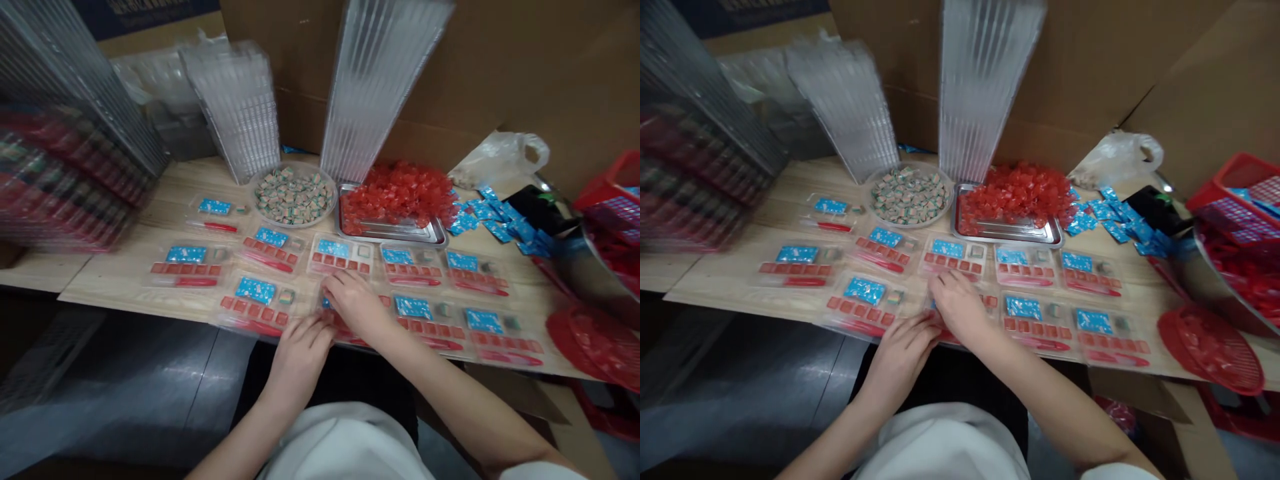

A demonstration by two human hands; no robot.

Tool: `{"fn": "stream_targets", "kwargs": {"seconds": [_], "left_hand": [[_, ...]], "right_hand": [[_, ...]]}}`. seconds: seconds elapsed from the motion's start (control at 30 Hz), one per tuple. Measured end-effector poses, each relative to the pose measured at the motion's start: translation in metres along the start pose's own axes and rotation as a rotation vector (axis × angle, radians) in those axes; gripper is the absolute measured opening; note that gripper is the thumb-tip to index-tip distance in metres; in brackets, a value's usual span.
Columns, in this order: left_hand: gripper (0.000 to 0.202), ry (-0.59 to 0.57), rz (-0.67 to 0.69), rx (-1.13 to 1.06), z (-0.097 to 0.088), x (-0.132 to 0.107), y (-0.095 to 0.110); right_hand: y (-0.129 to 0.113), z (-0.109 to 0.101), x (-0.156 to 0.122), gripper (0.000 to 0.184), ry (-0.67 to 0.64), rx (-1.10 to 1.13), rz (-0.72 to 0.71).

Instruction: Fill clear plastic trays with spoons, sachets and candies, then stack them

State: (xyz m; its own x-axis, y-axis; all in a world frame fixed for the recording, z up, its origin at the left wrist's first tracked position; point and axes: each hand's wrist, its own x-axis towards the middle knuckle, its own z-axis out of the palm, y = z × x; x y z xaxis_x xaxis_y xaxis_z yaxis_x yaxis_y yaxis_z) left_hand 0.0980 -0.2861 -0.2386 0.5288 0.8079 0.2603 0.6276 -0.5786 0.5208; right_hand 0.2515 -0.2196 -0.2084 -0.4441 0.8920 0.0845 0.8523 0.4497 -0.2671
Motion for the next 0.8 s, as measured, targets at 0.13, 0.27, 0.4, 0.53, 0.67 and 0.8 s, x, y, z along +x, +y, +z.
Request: {"fn": "stream_targets", "kwargs": {"seconds": [0.13,0.27,0.4,0.53,0.67,0.8], "left_hand": [[0.026,-0.033,-0.014,0.081,0.000,0.005,-0.003],[0.014,-0.018,0.032,0.232,-0.005,0.013,-0.005],[0.012,0.062,0.165,0.255,-0.009,0.021,-0.004],[0.013,0.185,0.260,0.204,-0.012,0.029,0.003],[0.014,0.273,0.339,0.169,-0.017,0.041,0.012],[0.020,0.368,0.290,0.030,-0.035,0.055,0.011]], "right_hand": [[0.021,-0.010,-0.020,0.043,0.156,0.147,0.106],[0.062,-0.031,-0.076,0.031,0.426,0.206,0.343],[0.070,-0.039,-0.130,0.036,0.350,0.108,0.363],[0.055,-0.024,-0.138,0.064,0.206,0.112,0.255],[0.061,-0.013,-0.116,0.060,0.277,0.195,0.140],[0.068,-0.026,-0.093,0.043,0.424,0.335,0.067]]}}
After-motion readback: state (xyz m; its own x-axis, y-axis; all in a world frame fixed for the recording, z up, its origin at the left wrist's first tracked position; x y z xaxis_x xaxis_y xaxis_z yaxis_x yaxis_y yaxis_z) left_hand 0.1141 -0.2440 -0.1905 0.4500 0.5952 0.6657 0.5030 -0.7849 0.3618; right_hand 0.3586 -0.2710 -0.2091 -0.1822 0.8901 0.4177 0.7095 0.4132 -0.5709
